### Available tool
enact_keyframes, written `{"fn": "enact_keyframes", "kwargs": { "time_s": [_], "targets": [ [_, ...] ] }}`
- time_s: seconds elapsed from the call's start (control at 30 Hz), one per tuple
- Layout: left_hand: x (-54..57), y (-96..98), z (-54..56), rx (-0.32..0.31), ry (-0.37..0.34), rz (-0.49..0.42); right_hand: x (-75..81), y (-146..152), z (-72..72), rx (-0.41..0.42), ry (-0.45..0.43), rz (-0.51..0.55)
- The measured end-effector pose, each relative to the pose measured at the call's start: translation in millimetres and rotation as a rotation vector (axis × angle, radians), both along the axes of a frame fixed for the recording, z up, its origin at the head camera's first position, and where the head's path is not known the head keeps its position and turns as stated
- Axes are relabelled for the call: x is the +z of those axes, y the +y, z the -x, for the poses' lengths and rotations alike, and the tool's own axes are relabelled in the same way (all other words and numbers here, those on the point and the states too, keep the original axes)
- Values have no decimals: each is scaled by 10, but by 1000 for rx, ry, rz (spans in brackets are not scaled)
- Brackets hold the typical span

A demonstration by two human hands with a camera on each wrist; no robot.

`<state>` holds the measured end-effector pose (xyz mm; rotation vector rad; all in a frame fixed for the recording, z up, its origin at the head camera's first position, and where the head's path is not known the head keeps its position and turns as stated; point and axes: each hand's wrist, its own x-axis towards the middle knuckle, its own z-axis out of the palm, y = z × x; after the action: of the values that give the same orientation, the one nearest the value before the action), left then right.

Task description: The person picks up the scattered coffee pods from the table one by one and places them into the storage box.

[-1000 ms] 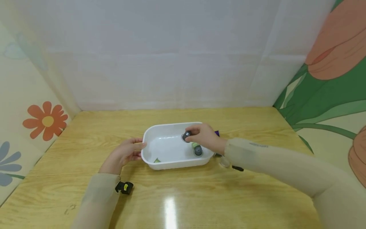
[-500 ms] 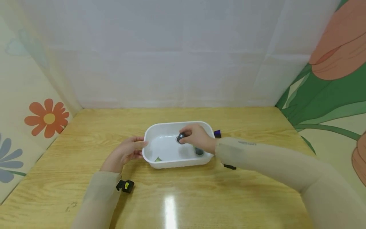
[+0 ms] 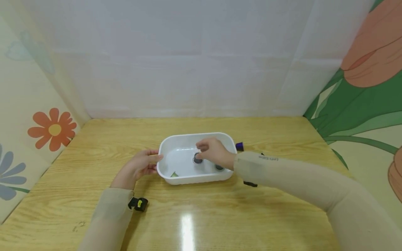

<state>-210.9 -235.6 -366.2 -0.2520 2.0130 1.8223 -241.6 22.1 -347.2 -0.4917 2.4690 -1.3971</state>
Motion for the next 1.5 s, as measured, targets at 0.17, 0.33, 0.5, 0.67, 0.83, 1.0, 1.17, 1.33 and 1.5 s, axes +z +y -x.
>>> {"fn": "enact_keyframes", "kwargs": {
  "time_s": [0.17,0.33,0.5,0.67,0.83,1.0,1.17,1.33,1.5],
  "targets": [
    [-3,7,5,0,-5,4,6,102,-21,-3,11,-2],
    [-6,9,11,-4,-2,6,52,294,-36,-21,13,30],
    [-23,-7,17,-3,0,5,127,528,-85,-34,44,42],
    [-42,-17,8,7,-6,3,141,755,-129,-58,74,41],
    [-43,-9,6,11,-7,8,90,993,-155,-93,101,8],
    [-32,0,13,9,-5,8,74,1218,-190,-124,76,17],
    [-27,9,-2,4,-2,11,35,1404,-232,-142,53,28],
    [-20,10,-12,7,-6,16,5,1533,-289,-181,48,-9],
    [-16,13,-11,7,-5,2,-81,1654,-293,-214,77,-20]
  ]
}}
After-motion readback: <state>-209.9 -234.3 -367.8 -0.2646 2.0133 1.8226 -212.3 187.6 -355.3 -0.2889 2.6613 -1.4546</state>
